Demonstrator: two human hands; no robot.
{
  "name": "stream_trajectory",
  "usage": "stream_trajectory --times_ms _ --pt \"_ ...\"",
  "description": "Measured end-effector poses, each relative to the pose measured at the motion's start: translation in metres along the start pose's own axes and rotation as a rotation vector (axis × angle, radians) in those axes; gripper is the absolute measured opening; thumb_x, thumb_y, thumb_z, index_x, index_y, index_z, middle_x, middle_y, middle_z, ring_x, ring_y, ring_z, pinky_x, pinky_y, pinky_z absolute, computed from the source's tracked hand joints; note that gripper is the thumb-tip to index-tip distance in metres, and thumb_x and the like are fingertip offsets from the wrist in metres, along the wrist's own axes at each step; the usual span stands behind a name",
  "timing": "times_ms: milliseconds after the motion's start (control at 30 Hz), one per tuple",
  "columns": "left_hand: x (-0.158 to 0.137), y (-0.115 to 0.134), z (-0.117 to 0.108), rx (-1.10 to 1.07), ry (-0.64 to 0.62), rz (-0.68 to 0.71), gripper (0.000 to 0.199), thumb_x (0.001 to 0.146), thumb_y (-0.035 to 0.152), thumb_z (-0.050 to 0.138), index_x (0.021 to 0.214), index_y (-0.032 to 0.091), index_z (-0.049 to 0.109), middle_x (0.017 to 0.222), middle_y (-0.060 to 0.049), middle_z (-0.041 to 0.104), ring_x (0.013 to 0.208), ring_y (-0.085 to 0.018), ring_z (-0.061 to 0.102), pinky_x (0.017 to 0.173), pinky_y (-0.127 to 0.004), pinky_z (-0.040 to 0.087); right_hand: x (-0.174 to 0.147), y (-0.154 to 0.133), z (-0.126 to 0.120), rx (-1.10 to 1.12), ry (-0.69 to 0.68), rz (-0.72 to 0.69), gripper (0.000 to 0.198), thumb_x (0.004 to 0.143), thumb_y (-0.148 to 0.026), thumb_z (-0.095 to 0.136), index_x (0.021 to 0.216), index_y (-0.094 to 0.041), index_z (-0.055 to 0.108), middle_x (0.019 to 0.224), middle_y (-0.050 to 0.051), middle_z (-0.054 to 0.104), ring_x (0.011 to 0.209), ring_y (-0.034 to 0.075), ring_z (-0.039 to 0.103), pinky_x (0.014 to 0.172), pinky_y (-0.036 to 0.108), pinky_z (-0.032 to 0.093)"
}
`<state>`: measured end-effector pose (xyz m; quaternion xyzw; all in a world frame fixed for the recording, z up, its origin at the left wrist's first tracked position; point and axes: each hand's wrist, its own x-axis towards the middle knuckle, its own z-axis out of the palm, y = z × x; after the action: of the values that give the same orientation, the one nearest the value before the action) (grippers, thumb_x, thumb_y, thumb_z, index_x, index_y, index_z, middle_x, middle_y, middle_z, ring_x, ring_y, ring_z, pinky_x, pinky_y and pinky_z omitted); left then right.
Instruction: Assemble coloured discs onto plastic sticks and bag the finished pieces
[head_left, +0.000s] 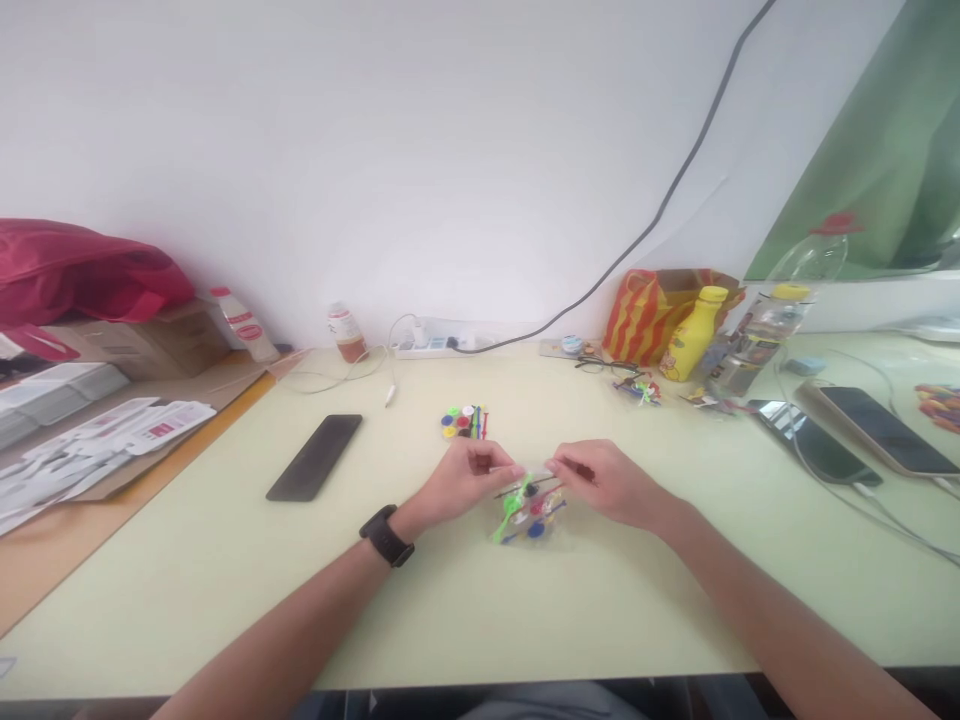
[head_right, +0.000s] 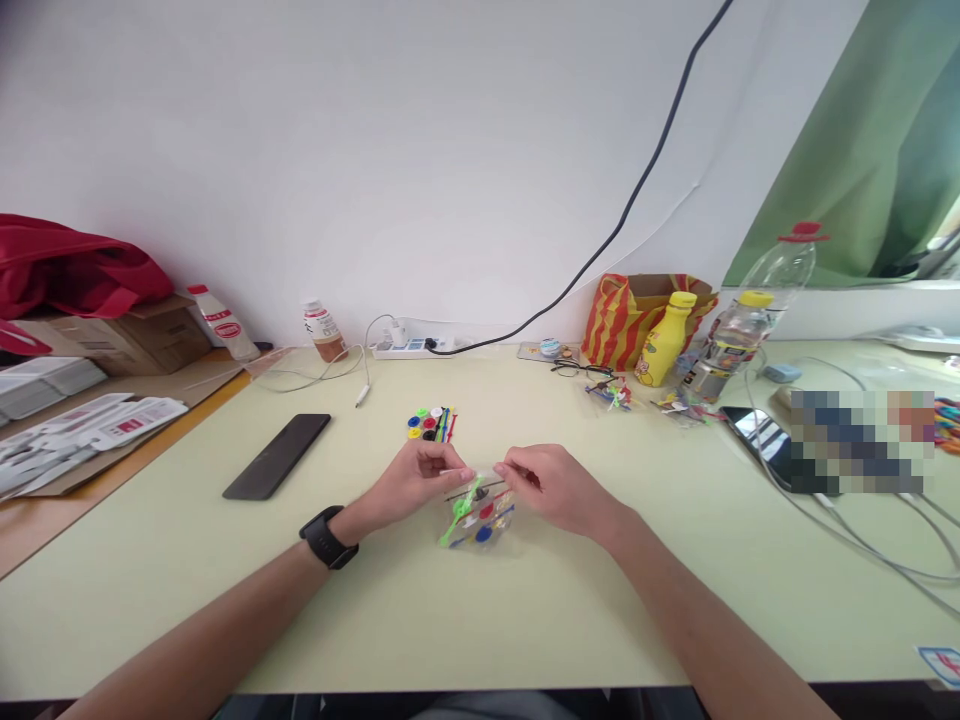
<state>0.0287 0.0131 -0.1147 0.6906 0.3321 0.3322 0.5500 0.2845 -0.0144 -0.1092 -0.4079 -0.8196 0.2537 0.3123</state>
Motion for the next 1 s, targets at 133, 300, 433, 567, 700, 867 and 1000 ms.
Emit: stream_trajectory --times_ms 133,300,433,567,700,867,1000 --pt "-0.001 0.000 0.003 -0.030 -0.036 0.009 0.026 0.085 0.037 0.084 0.083 0.012 0.075 0.074 -0.004 0.068 0.066 -0.012 0.057 0.062 -0.023 0.045 0.001 -0.002 0.006 0.114 0.014 -0.016 0.022 0.097 -0.034 0.064 0.082 -0.019 0.067 0.077 0.000 0.063 0.071 0.013 0.051 0.066 0.027 0.040" --pt "-0.002 0.002 0.003 0.082 -0.087 0.037 0.025 0.094 0.039 0.074 0.099 0.015 0.079 0.087 -0.007 0.072 0.076 -0.015 0.062 0.071 -0.027 0.050 0.002 -0.002 0.006 0.207 -0.018 0.065 0.023 0.096 -0.035 0.066 0.081 -0.018 0.070 0.075 0.000 0.063 0.068 0.013 0.050 0.062 0.026 0.040" --pt "-0.003 0.004 0.002 0.236 -0.089 0.118 0.023 0.095 0.039 0.073 0.095 0.016 0.080 0.087 -0.006 0.071 0.077 -0.015 0.063 0.074 -0.028 0.051 0.002 -0.004 0.000 0.276 -0.086 0.102 0.025 0.092 -0.039 0.071 0.080 -0.017 0.072 0.074 0.001 0.064 0.066 0.013 0.053 0.061 0.026 0.042" --pt "-0.002 0.006 -0.001 0.336 -0.059 0.162 0.022 0.091 0.038 0.078 0.086 0.016 0.078 0.078 -0.005 0.072 0.070 -0.014 0.062 0.067 -0.027 0.048 0.001 -0.007 -0.011 0.286 -0.137 0.133 0.026 0.091 -0.041 0.073 0.081 -0.016 0.073 0.072 0.001 0.065 0.064 0.013 0.054 0.061 0.026 0.042" --pt "-0.003 0.017 -0.004 0.387 -0.107 0.174 0.024 0.093 0.040 0.076 0.084 0.017 0.078 0.076 -0.005 0.073 0.069 -0.014 0.061 0.064 -0.028 0.044 -0.003 -0.016 -0.024 0.252 -0.192 0.144 0.028 0.093 -0.042 0.072 0.083 -0.016 0.074 0.070 0.001 0.066 0.063 0.013 0.055 0.060 0.025 0.042" --pt "-0.006 0.028 -0.013 0.440 -0.136 0.191 0.024 0.092 0.040 0.076 0.082 0.019 0.078 0.078 -0.004 0.074 0.069 -0.014 0.058 0.064 -0.028 0.043 -0.018 -0.032 -0.042 0.152 -0.220 0.140 0.032 0.098 -0.046 0.066 0.084 -0.018 0.074 0.071 0.002 0.066 0.063 0.013 0.056 0.058 0.025 0.042" --pt "0.001 0.022 -0.044 0.509 0.154 0.201 0.032 0.094 0.046 0.071 0.078 0.018 0.072 0.075 -0.004 0.071 0.067 -0.014 0.057 0.063 -0.028 0.044 -0.047 -0.026 -0.074 -0.064 -0.005 0.144 0.033 0.099 -0.048 0.063 0.081 -0.022 0.074 0.070 0.003 0.065 0.062 0.015 0.054 0.055 0.028 0.040"
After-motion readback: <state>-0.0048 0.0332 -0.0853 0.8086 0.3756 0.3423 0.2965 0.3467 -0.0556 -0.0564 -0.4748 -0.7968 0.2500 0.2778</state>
